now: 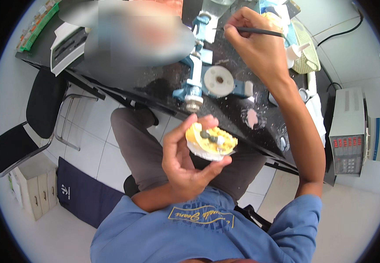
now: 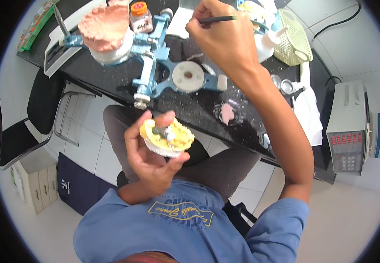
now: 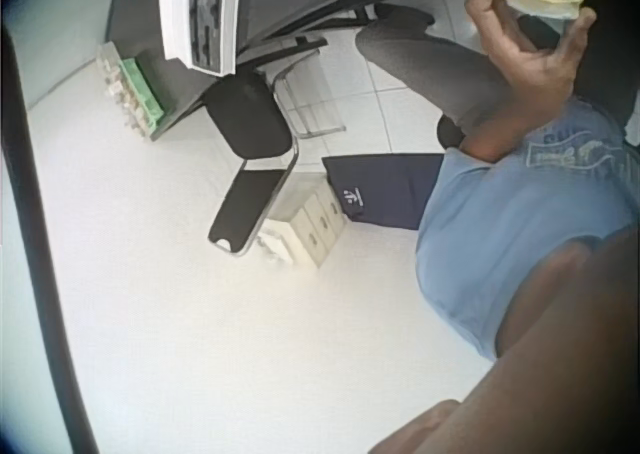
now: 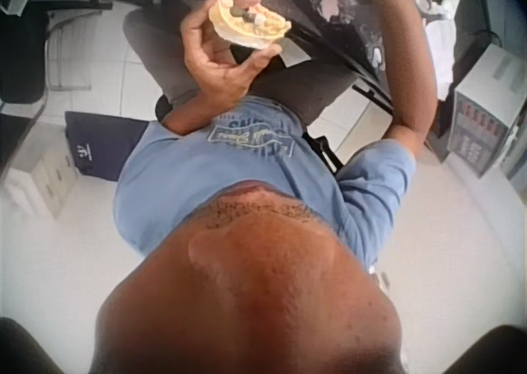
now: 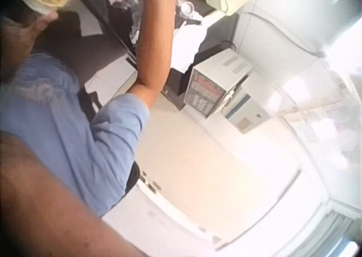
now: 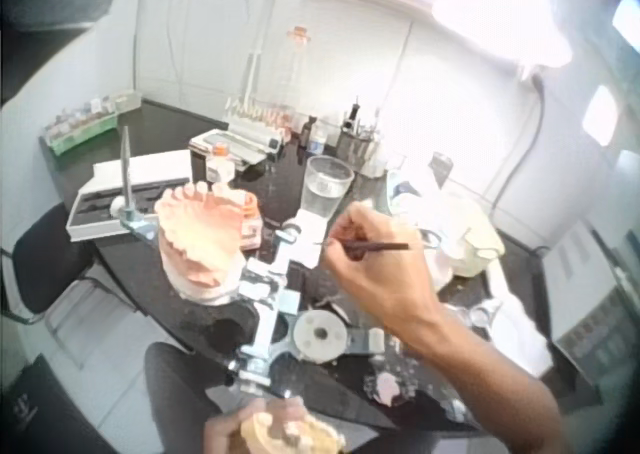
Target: The person applies a white substance from a jar onto a yellow dental model using a thin brush, then wipes the edge of the model with a paper towel and scrapes excess material with a small metal tool.
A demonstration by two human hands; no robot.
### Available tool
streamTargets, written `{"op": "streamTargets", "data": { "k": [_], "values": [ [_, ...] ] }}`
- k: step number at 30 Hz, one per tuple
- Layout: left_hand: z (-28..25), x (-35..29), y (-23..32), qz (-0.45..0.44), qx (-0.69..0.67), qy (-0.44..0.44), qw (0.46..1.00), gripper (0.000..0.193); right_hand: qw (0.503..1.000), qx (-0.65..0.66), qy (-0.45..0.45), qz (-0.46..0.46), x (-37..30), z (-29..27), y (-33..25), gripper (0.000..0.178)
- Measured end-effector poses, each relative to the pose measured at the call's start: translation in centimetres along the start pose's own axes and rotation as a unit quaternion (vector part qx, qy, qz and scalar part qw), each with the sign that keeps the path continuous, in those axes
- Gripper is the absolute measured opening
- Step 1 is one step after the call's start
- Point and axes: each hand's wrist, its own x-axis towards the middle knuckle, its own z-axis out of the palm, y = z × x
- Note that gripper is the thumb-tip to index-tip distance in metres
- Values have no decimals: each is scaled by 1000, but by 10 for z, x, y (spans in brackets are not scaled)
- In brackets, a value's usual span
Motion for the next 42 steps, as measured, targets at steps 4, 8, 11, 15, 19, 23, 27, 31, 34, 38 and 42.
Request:
{"op": "streamTargets", "data": {
  "k": [4, 8, 11, 15, 19, 23, 27, 31, 34, 38, 42],
  "values": [
    [-3, 6, -2, 11, 29, -5, 999, 79, 1000, 17, 25, 3, -2, 14, -1, 9],
    [1, 4, 0, 14, 44, -12, 999, 79, 1000, 10, 5, -4, -7, 14, 9, 12],
    [4, 2, 0, 15, 49, -17, 999, 79, 999, 17, -31, 11, -17, 4, 8, 12],
    [13, 0, 0, 9, 57, -24, 998, 79, 995, -37, -59, 70, -47, -32, -9, 16],
    [18, -4, 0, 8, 79, -39, 996, 80, 981, 187, 26, 43, -88, -71, -13, 29],
    [28, -5, -1, -13, 108, -70, 992, 82, 956, 226, 94, 159, -140, -106, -16, 34],
    [45, -6, -6, -23, 118, -91, 989, 83, 929, 247, 172, 216, -193, -127, 8, 25],
    [65, -6, -17, -9, 112, -108, 988, 83, 896, 285, 224, 256, -234, -137, 33, 24],
    [74, -9, -26, -4, 87, -98, 991, 85, 865, 330, 224, 304, -254, -134, 37, 15],
    [85, -11, -29, -44, 117, -114, 986, 89, 868, 349, 204, 288, -260, -129, 45, 10],
    [95, -10, -32, -66, 124, -110, 984, 91, 873, 336, 187, 300, -260, -127, 50, 10]
  ]
}}
